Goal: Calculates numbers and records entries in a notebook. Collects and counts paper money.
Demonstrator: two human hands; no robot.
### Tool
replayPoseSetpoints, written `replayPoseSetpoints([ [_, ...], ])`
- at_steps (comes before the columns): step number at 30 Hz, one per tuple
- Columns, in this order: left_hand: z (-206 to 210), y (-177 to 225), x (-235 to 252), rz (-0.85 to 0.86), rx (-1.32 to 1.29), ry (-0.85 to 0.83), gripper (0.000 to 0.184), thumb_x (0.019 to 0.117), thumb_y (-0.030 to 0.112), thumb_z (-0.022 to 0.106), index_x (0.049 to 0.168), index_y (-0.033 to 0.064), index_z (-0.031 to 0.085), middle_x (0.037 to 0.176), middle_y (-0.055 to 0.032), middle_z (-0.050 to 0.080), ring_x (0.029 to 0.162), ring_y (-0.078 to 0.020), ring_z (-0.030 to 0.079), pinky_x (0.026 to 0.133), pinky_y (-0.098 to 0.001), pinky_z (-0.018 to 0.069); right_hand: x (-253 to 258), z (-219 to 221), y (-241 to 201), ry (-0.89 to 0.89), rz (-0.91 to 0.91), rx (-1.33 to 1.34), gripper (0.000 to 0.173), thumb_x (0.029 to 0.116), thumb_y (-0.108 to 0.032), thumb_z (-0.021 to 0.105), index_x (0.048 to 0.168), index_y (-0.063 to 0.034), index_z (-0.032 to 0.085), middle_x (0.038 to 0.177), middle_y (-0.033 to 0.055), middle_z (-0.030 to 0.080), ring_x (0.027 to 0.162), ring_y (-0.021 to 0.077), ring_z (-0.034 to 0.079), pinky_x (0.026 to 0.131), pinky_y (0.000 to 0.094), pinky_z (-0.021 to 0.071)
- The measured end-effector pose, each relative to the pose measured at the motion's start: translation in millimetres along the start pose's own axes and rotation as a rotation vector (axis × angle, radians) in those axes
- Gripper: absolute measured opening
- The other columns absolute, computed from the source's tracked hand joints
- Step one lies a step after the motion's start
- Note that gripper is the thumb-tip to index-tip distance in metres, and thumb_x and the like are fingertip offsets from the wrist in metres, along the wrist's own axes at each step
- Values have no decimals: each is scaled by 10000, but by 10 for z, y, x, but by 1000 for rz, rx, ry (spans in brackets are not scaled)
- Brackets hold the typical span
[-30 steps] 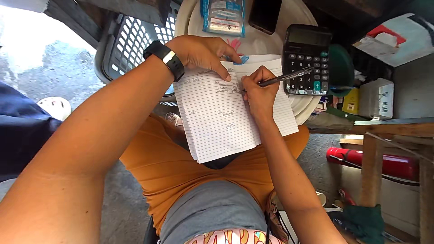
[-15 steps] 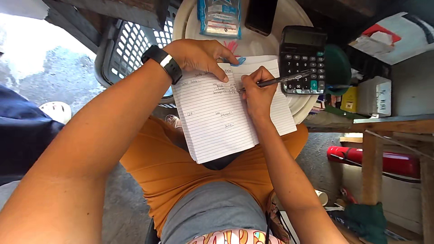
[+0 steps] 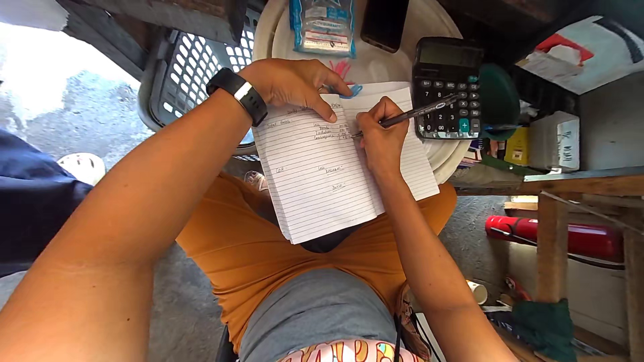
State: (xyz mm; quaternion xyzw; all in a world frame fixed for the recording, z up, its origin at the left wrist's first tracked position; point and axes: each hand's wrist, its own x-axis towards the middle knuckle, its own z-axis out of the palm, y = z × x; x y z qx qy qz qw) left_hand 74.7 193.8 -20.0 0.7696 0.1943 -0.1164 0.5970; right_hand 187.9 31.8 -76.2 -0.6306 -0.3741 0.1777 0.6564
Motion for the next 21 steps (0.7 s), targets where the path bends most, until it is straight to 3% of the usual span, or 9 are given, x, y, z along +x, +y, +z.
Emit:
replayPoseSetpoints([
  [3, 9, 3, -1, -4, -23, 5, 525, 937, 6, 686, 1435, 90, 542, 1148, -98, 692, 802, -96, 697, 686, -226, 589, 17, -17, 17, -11, 14, 37, 364, 837, 86, 585, 643, -158, 397, 559, -63, 459, 447, -1, 420, 408, 146, 357],
  [6, 8, 17, -7, 4, -33, -7, 526, 941, 10, 683, 1440, 86, 533, 1268, -110, 659, 890, -115, 700, 741, -245, 588, 44, -75, 8, -19, 91, 178, 355, 882, 63, 639, 664, -142, 449, 587, -54, 532, 441, 2, 478, 409, 142, 426],
  [9, -33, 102, -65, -17, 8, -15, 541, 970, 48, 657, 1482, 82, 484, 1260, -127, 655, 894, -123, 690, 760, -257, 584, 64, -66, -16, 25, 131, 258, 314, 957, -5, 628, 705, -120, 481, 587, -42, 556, 416, 0, 483, 391, 135, 425],
  [10, -75, 136, -105, -37, 61, -1, 549, 979, 73, 652, 1496, 87, 468, 1198, -131, 675, 860, -123, 673, 742, -262, 570, 66, -57, -22, 29, 132, 274, 292, 990, -43, 607, 732, -112, 490, 590, -35, 564, 413, 3, 489, 391, 136, 429],
  [12, -207, 151, -216, -73, 219, 51, 501, 996, 145, 646, 1474, 97, 503, 932, -104, 671, 691, -106, 574, 623, -257, 497, 58, -38, -15, 33, 109, 311, 277, 1040, -113, 558, 769, -105, 498, 581, -34, 554, 406, 13, 493, 388, 146, 443],
  [14, -374, 155, -390, -141, 294, 67, 397, 1028, 213, 609, 1402, 88, 568, 952, -121, 691, 739, -138, 619, 687, -298, 540, 51, -25, -8, 54, 80, 303, 285, 1057, -140, 536, 778, -107, 489, 553, -47, 517, 381, 6, 469, 365, 145, 429],
  [15, -404, 132, -508, -167, 277, 113, 311, 1037, 239, 591, 1306, 89, 632, 937, -100, 696, 733, -122, 624, 683, -287, 535, 47, -23, 0, 57, 71, 283, 280, 1057, -141, 547, 785, -109, 485, 538, -55, 503, 377, 1, 458, 360, 145, 417],
  [18, -270, -102, -904, -151, -35, 344, 273, 1088, 253, 468, 1144, 69, 661, 904, -14, 707, 772, -70, 686, 727, -246, 588, 48, -15, 3, 62, 84, 239, 256, 1012, -98, 626, 801, -107, 481, 534, -64, 484, 381, -5, 431, 372, 144, 395],
  [21, 357, -438, -1201, -4, -565, 578, 434, 1111, 404, 292, 1290, 95, 540, 1006, 27, 714, 889, -86, 710, 821, -281, 602, 1, -91, -58, -5, 2, 192, 176, 944, -60, 693, 904, -95, 525, 714, -62, 592, 506, -7, 542, 465, 148, 492],
])
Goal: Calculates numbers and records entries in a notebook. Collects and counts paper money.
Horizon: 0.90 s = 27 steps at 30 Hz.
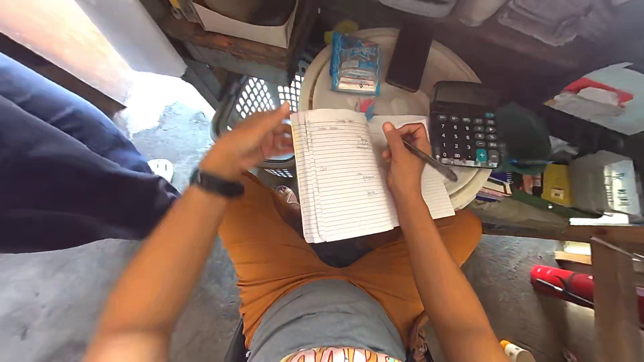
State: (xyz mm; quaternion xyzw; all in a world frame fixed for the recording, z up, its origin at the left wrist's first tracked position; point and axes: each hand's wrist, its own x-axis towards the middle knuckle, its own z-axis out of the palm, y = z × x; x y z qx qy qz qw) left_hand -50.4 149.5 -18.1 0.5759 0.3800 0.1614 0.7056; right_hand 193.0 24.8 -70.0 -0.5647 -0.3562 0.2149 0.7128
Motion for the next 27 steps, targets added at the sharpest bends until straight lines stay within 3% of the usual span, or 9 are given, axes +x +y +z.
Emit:
replayPoseSetpoints([
  [2, 258, -398, -413, 73, -216, 58, 506, 1065, 523, 380, 1347, 131, 528, 1096, 5, 719, 936, -122, 717, 807, -313, 617, -149, -129, -216, -169, -65, -94, 155, 983, -105, 650, 1109, -46, 580, 934, -8, 680, 733, 47, 671, 616, 200, 584],
  [4, 532, -711, -717, 116, -294, 116, 566, 978, 564, 579, 1380, 169, 529, 1131, 9, 718, 918, -113, 718, 751, -300, 623, -371, -310, -449, -394, -146, -322, 353, 1097, -219, 463, 1358, 13, 516, 1196, 87, 696, 1024, 108, 706, 849, 254, 602],
  [5, 652, -795, -784, 126, -313, 140, 588, 950, 517, 645, 1403, 172, 500, 1133, 16, 723, 913, -106, 723, 748, -293, 628, -477, -370, -499, -438, -214, -466, 403, 1112, -226, 413, 1381, 53, 524, 1218, 126, 711, 1075, 140, 711, 912, 297, 596],
  [7, 851, -837, -818, 165, -322, 170, 604, 949, 347, 672, 1460, 169, 405, 1163, 28, 715, 939, -86, 720, 784, -273, 625, -718, -430, -508, -459, -342, -691, 364, 1083, -193, 480, 1292, 54, 645, 1218, 171, 719, 1113, 241, 696, 951, 411, 561],
  [10, 1072, -721, -762, 200, -296, 223, 708, 946, 139, 668, 1543, 161, 287, 1231, -9, 670, 1009, -107, 707, 838, -292, 626, -1069, -396, -385, -525, -346, -779, 348, 1042, -209, 573, 1301, -3, 680, 1414, 206, 614, 1389, 373, 525, 1165, 601, 374],
  [14, 1127, -623, -614, 172, -177, 310, 711, 951, -43, 635, 1540, 161, 294, 1208, -44, 662, 932, -110, 720, 767, -290, 634, -1092, -302, -191, -485, -442, -781, 321, 1034, -187, 582, 1274, -5, 695, 1402, 219, 619, 1389, 387, 521, 1179, 559, 368],
  [19, 889, -575, -472, 171, -110, 231, 709, 966, -71, 577, 1552, 204, 288, 1244, -49, 651, 891, -113, 717, 717, -279, 621, -1165, -239, -216, -395, -571, -666, 180, 997, -108, 627, 1086, 8, 732, 1152, 169, 749, 1226, 278, 670, 1133, 457, 465],
  [23, 763, -611, -286, 152, -176, 186, 648, 996, -57, 522, 1539, 205, 287, 1228, -16, 661, 941, -86, 718, 783, -269, 624, -1397, -337, -164, -503, -539, -729, 171, 1006, -132, 638, 1111, -64, 754, 1221, 139, 737, 1282, 256, 636, 1176, 486, 408],
  [27, 726, -617, -275, 115, -236, 149, 617, 1005, -73, 437, 1531, 211, 283, 1218, 7, 662, 946, -67, 710, 807, -259, 613, -1448, -366, -67, -496, -558, -733, 203, 989, -12, 594, 1116, -65, 743, 1255, 145, 723, 1326, 252, 601, 1194, 456, 377],
])
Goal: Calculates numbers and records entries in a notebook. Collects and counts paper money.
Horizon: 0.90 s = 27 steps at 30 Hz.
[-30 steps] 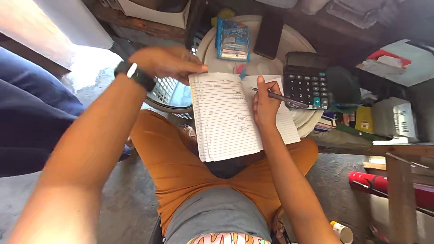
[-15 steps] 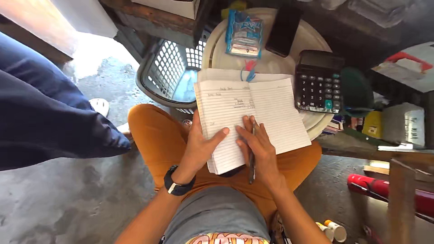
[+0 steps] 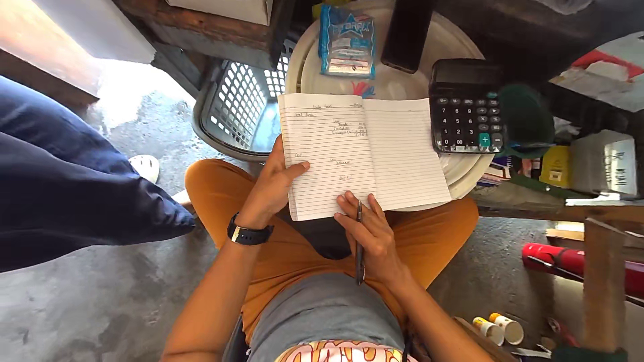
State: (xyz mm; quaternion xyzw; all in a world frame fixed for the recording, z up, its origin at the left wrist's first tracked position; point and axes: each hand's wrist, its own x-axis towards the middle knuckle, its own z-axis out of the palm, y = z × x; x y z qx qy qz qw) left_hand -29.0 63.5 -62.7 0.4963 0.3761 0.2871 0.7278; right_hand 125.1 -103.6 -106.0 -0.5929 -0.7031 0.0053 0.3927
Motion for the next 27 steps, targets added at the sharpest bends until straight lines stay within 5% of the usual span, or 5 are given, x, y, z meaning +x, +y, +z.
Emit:
replayPoseSetpoints([
  [5, 13, 4, -47, -9, -71, 24, 544, 1023, -16, 383, 1513, 216, 330, 1206, 16, 673, 948, -55, 707, 820, -255, 606, 2, 37, 29, 30, -13, -9, 222, 989, 17, 566, 1103, -59, 740, 1250, 134, 728, 1323, 237, 603, 1196, 427, 371],
  [10, -66, -160, -242, 71, -240, -136, 539, 1016, 137, 460, 1527, 260, 341, 1301, 12, 653, 1070, -91, 693, 873, -293, 607, -19, 74, 61, 66, -40, -24, 201, 990, 14, 575, 1083, -65, 734, 1244, 125, 731, 1319, 224, 606, 1191, 418, 376],
  [17, -81, -230, -390, 39, -26, -112, 689, 994, -41, 525, 1578, 189, 240, 1294, -14, 650, 1051, -102, 702, 879, -279, 608, -20, 112, 78, 91, -49, -27, 217, 1004, 23, 544, 1095, -75, 715, 1262, 116, 725, 1341, 207, 586, 1204, 407, 352],
  [27, -93, -232, -391, 23, -16, -118, 668, 991, -40, 505, 1567, 198, 264, 1243, -21, 678, 1003, -106, 718, 844, -275, 616, 1, 30, -16, 66, -7, 52, 162, 990, -31, 594, 1061, -73, 734, 1240, 129, 732, 1314, 227, 610, 1185, 427, 393],
])
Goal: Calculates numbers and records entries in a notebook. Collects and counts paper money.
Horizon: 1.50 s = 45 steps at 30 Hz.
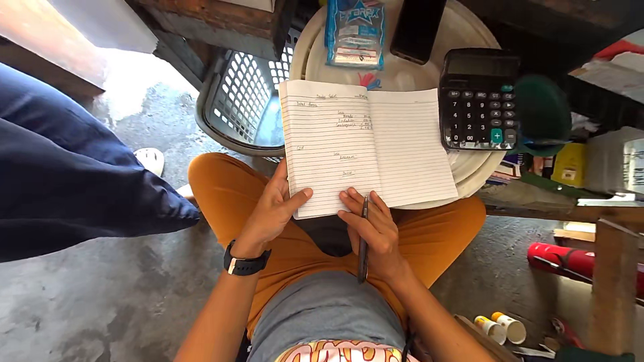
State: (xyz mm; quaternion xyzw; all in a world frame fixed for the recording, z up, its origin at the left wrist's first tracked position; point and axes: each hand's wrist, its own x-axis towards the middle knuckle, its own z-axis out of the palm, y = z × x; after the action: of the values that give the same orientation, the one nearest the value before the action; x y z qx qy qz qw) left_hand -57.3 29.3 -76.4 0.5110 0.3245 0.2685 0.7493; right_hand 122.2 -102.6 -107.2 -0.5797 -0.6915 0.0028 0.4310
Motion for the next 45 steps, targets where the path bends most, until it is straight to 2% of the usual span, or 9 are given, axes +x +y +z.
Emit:
replayPoseSetpoints([
  [4, 29, -12, 15, 6, 71, 83, 709, 929, 55, 587, 1566, 169, 297, 1231, 8, 695, 1008, -101, 720, 854, -296, 627, 442, -654, 138, 201, 54, -22, 150, 1030, -174, 615, 1119, -79, 692, 1285, 94, 708, 1315, 179, 604, 1143, 407, 476],
  [7, 79, -27, 42, 46, 54, 95, 718, 912, 42, 575, 1544, 39, 232, 1245, -4, 675, 1027, -95, 714, 868, -296, 627, 1015, -1438, 957, 414, 149, -230, 252, 1034, -82, 546, 1143, 104, 675, 1185, 214, 721, 1131, 200, 702, 997, 322, 549],
  [12, 123, 56, 20, 54, 351, 231, 726, 893, 54, 635, 1522, -31, 283, 1216, -67, 666, 974, -42, 703, 821, -224, 605, 1528, -1925, 2425, 140, 711, -222, 388, 1072, -165, 519, 1376, 69, 572, 1315, 287, 632, 1207, 400, 636, 1068, 498, 477],
  [15, 6, -61, -3, 108, 666, 361, 915, 825, 290, 747, 1553, -47, 306, 1369, -283, 537, 1165, -287, 603, 952, -426, 524, 1531, -1761, 2775, 190, 689, 50, 335, 1039, -100, 585, 1297, 112, 603, 1271, 262, 645, 1159, 257, 635, 1025, 346, 497],
  [17, -25, -115, -48, 24, 637, 324, 941, 876, 345, 718, 1594, -16, 227, 1505, -301, 426, 1332, -338, 509, 1077, -472, 456, 1531, -1724, 2810, 225, 728, 189, 341, 1026, -72, 601, 1322, 97, 590, 1323, 247, 626, 1206, 236, 619, 1048, 345, 493],
  [21, 95, -138, -69, -128, 269, 265, 620, 998, 157, 546, 1539, 19, 278, 1251, -84, 630, 995, -75, 692, 825, -275, 605, 1500, -1826, 2817, 301, 755, 330, 303, 987, -27, 626, 1278, 52, 598, 1232, 160, 640, 1045, 152, 624, 905, 315, 537],
  [29, -80, -19, 154, -10, 273, 157, 598, 961, 68, 522, 1514, 12, 300, 1158, -15, 699, 945, -54, 722, 820, -241, 617, 1544, -2480, 2415, 418, 662, 426, 233, 986, -43, 609, 1210, -57, 548, 954, -13, 623, 784, 64, 626, 725, 259, 570],
  [36, -111, -52, 228, -1, 213, 142, 582, 965, 39, 518, 1514, 16, 325, 1183, -16, 696, 964, -68, 723, 826, -241, 618, 1439, -1563, 2127, 348, 718, 739, 209, 993, -29, 570, 1200, -54, 549, 955, 0, 646, 766, 57, 628, 679, 226, 560],
  [45, -186, -139, 188, 10, 218, 139, 633, 959, 89, 550, 1540, 12, 311, 1236, -20, 686, 1000, -69, 712, 840, -260, 615, 1232, -1221, 2167, 293, 915, 636, 366, 1070, -207, 532, 1391, -30, 543, 1264, 123, 634, 1073, 161, 629, 914, 354, 547],
])
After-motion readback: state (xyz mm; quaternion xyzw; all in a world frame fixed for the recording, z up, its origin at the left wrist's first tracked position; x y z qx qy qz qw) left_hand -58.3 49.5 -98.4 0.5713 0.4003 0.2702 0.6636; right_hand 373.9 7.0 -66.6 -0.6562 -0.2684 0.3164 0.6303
